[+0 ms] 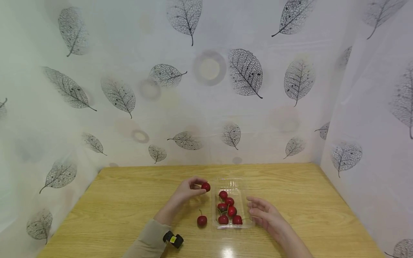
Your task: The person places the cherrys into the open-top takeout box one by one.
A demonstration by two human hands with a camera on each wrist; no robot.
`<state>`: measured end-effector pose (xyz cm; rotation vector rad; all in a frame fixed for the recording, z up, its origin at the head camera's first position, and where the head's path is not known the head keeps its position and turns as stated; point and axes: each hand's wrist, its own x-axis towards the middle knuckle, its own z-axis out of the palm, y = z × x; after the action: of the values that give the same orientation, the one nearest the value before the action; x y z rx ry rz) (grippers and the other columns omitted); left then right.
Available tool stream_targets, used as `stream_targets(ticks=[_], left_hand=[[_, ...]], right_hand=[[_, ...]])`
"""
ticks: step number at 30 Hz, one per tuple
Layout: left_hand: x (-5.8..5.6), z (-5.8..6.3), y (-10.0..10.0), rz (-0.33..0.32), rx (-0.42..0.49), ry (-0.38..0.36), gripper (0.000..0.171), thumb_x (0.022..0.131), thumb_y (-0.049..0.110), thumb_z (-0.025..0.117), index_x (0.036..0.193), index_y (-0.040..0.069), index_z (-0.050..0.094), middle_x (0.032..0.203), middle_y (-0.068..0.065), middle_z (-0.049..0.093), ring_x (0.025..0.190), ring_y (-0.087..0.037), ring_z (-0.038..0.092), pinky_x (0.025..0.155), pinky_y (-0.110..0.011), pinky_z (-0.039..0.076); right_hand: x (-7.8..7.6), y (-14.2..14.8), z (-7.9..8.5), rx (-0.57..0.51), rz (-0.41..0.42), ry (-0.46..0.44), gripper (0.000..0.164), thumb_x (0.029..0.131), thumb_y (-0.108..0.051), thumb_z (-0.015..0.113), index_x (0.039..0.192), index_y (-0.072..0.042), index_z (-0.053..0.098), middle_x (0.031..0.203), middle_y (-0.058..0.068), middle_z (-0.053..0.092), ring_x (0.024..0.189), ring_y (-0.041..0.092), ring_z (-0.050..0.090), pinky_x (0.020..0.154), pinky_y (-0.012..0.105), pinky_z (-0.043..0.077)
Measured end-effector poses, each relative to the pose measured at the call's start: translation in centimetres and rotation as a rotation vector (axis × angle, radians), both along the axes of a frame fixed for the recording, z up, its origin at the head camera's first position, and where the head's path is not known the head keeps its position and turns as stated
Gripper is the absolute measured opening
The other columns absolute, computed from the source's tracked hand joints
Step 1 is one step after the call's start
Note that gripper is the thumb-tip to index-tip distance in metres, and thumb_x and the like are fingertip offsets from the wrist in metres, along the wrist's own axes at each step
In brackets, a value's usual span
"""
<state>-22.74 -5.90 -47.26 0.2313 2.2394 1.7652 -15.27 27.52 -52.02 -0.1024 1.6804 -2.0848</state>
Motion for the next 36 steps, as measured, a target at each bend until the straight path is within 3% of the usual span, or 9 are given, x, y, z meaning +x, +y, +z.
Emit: stream_targets(ticks=[3, 14, 24, 31, 36], left_hand=[[0.2, 0.4, 0.2, -0.018, 0.003, 0.024, 0.037, 0.091, 0.005, 0.080, 0.127, 0.001, 0.070, 0.123, -0.016, 0.073, 0.101, -0.017, 0.069, 0.094, -0.038, 0.061], [1.1, 1.7, 1.8, -0.076, 0.052, 0.059, 0.035, 0.091, 0.006, 0.080, 0.125, 0.000, 0.071, 0.124, -0.016, 0.070, 0.099, -0.016, 0.065, 0.086, -0.029, 0.058], [1.8, 1.9, 3.5, -0.110, 0.043, 0.062, 0.031, 0.090, 0.004, 0.080, 0.120, 0.001, 0.073, 0.120, -0.013, 0.072, 0.098, -0.015, 0.063, 0.082, -0.026, 0.055], [2.4, 2.0, 4.9, -0.139, 0.058, 0.027, 0.029, 0.089, 0.004, 0.081, 0.118, 0.005, 0.075, 0.112, -0.008, 0.072, 0.094, -0.014, 0.062, 0.079, -0.026, 0.057], [2.8, 2.1, 5.7, -0.168, 0.057, 0.050, 0.030, 0.089, 0.003, 0.081, 0.118, 0.003, 0.075, 0.112, -0.009, 0.072, 0.093, -0.013, 0.063, 0.079, -0.024, 0.058]], right_hand=[[0.0, 0.0, 0.0, -0.005, 0.003, 0.004, 0.037, 0.110, -0.010, 0.054, 0.144, -0.025, 0.059, 0.129, -0.013, 0.064, 0.118, 0.002, 0.066, 0.098, 0.021, 0.057], [0.0, -0.1, 0.2, 0.009, -0.001, -0.007, 0.042, 0.110, -0.011, 0.055, 0.152, -0.017, 0.053, 0.130, -0.012, 0.062, 0.118, 0.002, 0.065, 0.099, 0.021, 0.056], [0.1, -0.1, 0.1, 0.019, -0.006, -0.001, 0.052, 0.110, -0.011, 0.056, 0.159, -0.006, 0.043, 0.130, -0.012, 0.062, 0.119, 0.002, 0.065, 0.101, 0.021, 0.056], [0.1, -0.1, 0.1, 0.026, -0.007, 0.000, 0.050, 0.110, -0.012, 0.056, 0.158, -0.007, 0.044, 0.130, -0.013, 0.063, 0.119, 0.000, 0.065, 0.100, 0.020, 0.056], [0.0, 0.0, 0.1, 0.037, -0.007, 0.005, 0.052, 0.110, -0.012, 0.055, 0.160, -0.004, 0.041, 0.130, -0.013, 0.063, 0.119, 0.000, 0.064, 0.101, 0.020, 0.055]])
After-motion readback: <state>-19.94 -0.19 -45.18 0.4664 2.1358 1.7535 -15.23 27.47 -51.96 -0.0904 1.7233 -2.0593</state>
